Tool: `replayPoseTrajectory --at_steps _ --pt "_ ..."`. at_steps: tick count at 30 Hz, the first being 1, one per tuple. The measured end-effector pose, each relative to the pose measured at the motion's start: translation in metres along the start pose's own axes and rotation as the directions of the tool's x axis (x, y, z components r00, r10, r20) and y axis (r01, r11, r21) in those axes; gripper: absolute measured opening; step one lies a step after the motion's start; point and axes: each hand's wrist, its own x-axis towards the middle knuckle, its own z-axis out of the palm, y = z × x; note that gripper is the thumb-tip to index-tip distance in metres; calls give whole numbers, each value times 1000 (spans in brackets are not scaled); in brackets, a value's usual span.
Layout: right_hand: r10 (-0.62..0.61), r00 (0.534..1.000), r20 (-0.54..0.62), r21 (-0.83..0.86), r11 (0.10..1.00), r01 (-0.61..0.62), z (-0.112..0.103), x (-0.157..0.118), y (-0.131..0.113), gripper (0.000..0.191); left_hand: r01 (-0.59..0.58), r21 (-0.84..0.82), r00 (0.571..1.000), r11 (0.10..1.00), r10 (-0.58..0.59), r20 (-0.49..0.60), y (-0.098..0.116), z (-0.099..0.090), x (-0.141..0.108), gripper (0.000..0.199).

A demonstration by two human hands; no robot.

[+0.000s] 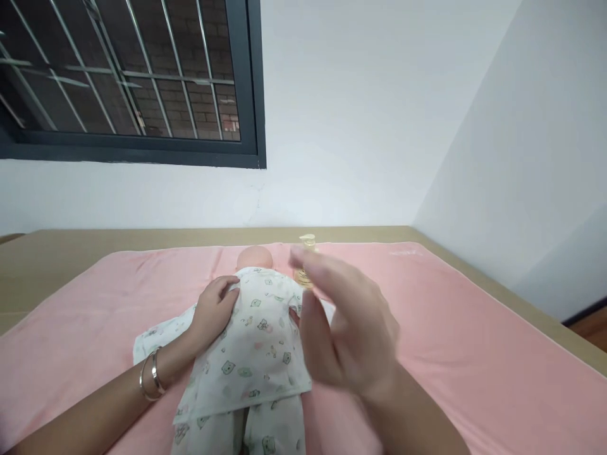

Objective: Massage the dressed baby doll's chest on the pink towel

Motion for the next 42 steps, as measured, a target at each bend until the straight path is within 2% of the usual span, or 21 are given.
replayPoseTrajectory --at_steps 1,2,4,6,8,10,11,13,14,15,16,17,20,24,26,28,30,33,38,40,42 --pt "0 995 -103 -17 1000 -1 9 2 16 51 -3 30 1000 1000 4 -12 9 -1 4 37" --pt "56 986 -157 -47 997 -64 18 4 32 49 -14 42 999 999 15 -29 20 -1 8 42" --pt "265 954 -137 -169 943 -287 35 5 62 47 -57 -6 998 998 57 -30 48 1 15 51" --pt "451 891 53 -331 850 -411 49 2 82 51 -76 -168 994 983 88 66 80 6 25 56" --pt "551 795 253 -438 798 -414 59 -2 92 56 39 -410 983 911 38 178 110 15 39 58" --pt "586 722 370 -509 777 -370 67 -8 97 61 271 -619 946 737 -86 312 131 24 58 64" --pt "599 698 393 -549 762 -345 70 -11 99 63 404 -662 903 631 -160 399 137 28 69 70" --pt "624 666 409 -624 724 -295 75 -17 105 63 635 -655 770 410 -268 579 143 36 88 85" --pt "632 655 415 -651 709 -271 77 -20 109 62 711 -636 703 301 -272 657 143 39 96 89" --pt "631 646 429 -669 703 -242 79 -23 113 61 754 -623 657 208 -255 710 141 42 102 90" --pt "620 641 452 -681 704 -202 81 -26 117 59 771 -623 635 130 -225 739 139 44 107 89" --pt "601 640 479 -687 710 -154 82 -28 121 58 768 -636 636 71 -198 746 136 46 110 88" --pt "529 662 531 -697 717 -13 86 -34 128 54 733 -680 667 -28 -170 725 130 48 111 85" --pt "516 707 483 -742 670 19 88 -38 128 51 744 -665 654 -63 -135 745 130 37 103 78" --pt "538 699 471 -753 658 2 88 -37 127 51 744 -667 656 -43 -137 742 131 25 96 75" --pt "580 666 470 -754 655 -38 86 -35 127 52 750 -662 652 -17 -153 743 131 10 84 71" --pt "630 624 462 -749 654 -106 83 -33 126 54 783 -622 614 -8 -150 775 131 -8 67 66" --pt "678 589 439 -731 651 -204 81 -33 123 57 853 -522 518 5 -133 845 134 -34 35 64" --pt "690 615 382 -779 598 -188 89 -38 117 60 851 -522 526 61 -65 848 146 -72 -6 61" --pt "685 627 371 -789 588 -176 91 -39 116 60 834 -546 550 76 -64 833 149 -85 -12 61" --pt "687 630 361 -790 584 -185 90 -39 117 59 800 -589 598 112 -88 796 149 -98 -12 61"
